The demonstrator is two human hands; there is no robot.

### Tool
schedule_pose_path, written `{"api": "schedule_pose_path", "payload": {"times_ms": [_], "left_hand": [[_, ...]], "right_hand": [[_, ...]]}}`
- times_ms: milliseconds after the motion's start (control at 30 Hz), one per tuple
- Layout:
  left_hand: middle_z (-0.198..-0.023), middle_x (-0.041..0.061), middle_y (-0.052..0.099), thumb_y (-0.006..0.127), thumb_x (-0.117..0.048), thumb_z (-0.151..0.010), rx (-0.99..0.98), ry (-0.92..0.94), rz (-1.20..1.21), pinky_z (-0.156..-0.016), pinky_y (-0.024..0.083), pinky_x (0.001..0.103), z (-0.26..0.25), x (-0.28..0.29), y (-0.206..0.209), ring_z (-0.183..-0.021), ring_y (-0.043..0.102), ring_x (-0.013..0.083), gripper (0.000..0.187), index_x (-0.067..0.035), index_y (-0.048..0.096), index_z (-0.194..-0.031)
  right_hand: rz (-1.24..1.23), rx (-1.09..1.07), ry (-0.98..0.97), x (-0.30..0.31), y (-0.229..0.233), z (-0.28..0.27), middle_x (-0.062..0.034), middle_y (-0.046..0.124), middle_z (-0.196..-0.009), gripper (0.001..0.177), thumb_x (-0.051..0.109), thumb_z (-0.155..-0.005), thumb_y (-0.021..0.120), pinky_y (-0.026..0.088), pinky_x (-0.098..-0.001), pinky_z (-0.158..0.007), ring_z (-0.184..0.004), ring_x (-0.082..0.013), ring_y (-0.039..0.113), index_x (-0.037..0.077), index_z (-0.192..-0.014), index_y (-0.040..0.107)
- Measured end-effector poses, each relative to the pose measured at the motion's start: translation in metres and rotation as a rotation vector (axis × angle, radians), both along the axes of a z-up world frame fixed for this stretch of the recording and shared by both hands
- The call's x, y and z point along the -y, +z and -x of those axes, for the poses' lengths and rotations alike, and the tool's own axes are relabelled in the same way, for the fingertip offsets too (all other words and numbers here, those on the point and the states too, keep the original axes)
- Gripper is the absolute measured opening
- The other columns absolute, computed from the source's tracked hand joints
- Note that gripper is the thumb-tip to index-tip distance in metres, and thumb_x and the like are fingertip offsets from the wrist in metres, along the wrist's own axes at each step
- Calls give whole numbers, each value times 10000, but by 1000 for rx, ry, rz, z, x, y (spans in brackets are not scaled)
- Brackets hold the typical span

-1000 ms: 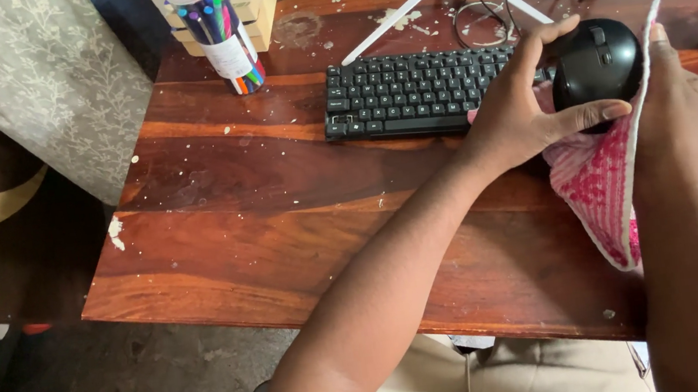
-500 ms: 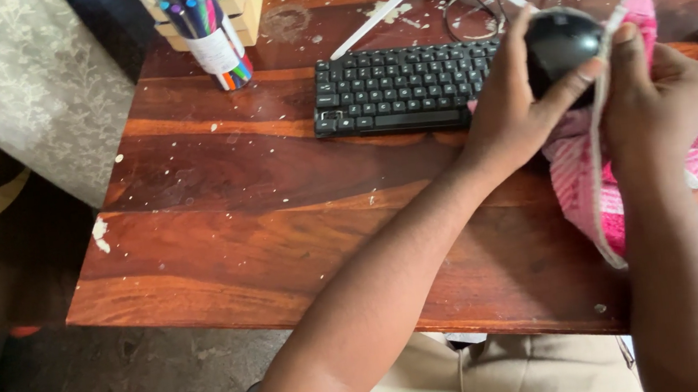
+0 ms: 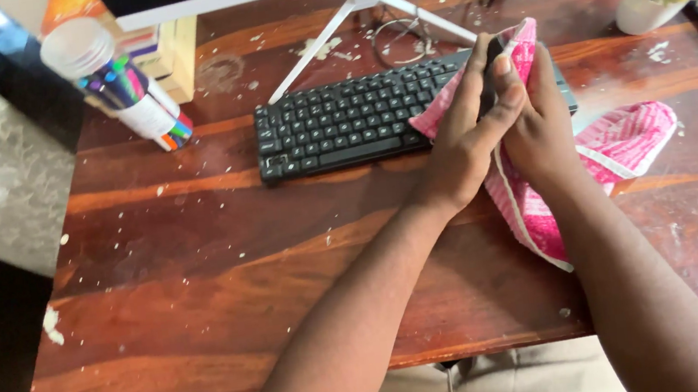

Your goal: The person wipes a computer keyboard, monitor, a small potted plant, a mouse, and a notebook with a pink and white cloth. The person moves the plant aside to clean the area underneath, then returns it. The person wipes each item individually and places them back on the desk.

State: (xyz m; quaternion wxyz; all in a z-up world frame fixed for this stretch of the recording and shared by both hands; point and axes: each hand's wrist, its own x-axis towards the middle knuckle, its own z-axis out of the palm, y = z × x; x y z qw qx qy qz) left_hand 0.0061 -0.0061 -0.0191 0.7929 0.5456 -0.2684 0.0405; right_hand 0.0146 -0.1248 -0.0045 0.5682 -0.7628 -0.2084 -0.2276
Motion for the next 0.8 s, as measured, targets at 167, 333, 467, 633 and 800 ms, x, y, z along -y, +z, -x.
{"api": "schedule_pose_path", "payload": {"times_ms": [167,333,467,633,800], "left_hand": [[-1679,251,303,684,-419,-1021,229,118,-273,-1356,234,423,-5,-11,4,-1604,276,323,907,35,230,-1662],[-1645,198,414,682,-513,-1006,345,146,-446,-1367,314,448,-25,-32,-4,-1561,401,310,826,-57,357,-1612],[-1613,166,423,661,-619,-973,429,285,-483,-1329,338,433,-30,-26,-19,-1551,401,307,917,-108,287,-1637],[-1477,138,495,725,-564,-970,309,460,-413,-1166,474,394,-36,-16,-34,-1349,534,277,971,-160,202,-1682],[-1528,201,438,880,-391,-854,251,741,-436,-1158,516,447,-39,-26,-30,-1419,518,342,1049,-149,235,-1645]], "right_hand": [[-129,-106,-103,6,-4,-3,-6,664,-1054,411,375,-1168,464,499,-249,-855,-964,-63,571,-2,-1228,616],[-267,-266,-10,8,1,-5,19,664,-987,433,366,-1145,481,493,-224,-781,-893,-49,564,-24,-1166,667],[-221,-251,-86,5,3,-1,-4,680,-995,455,378,-1143,473,499,-231,-786,-890,-58,583,-27,-1175,676],[-419,-312,196,1,-2,5,-41,642,-1067,514,408,-1188,393,471,-257,-865,-957,-92,570,-33,-1264,646],[-351,-394,231,-3,3,6,-60,647,-1196,593,412,-1154,409,446,-250,-999,-1061,-93,547,-51,-1470,602]]}}
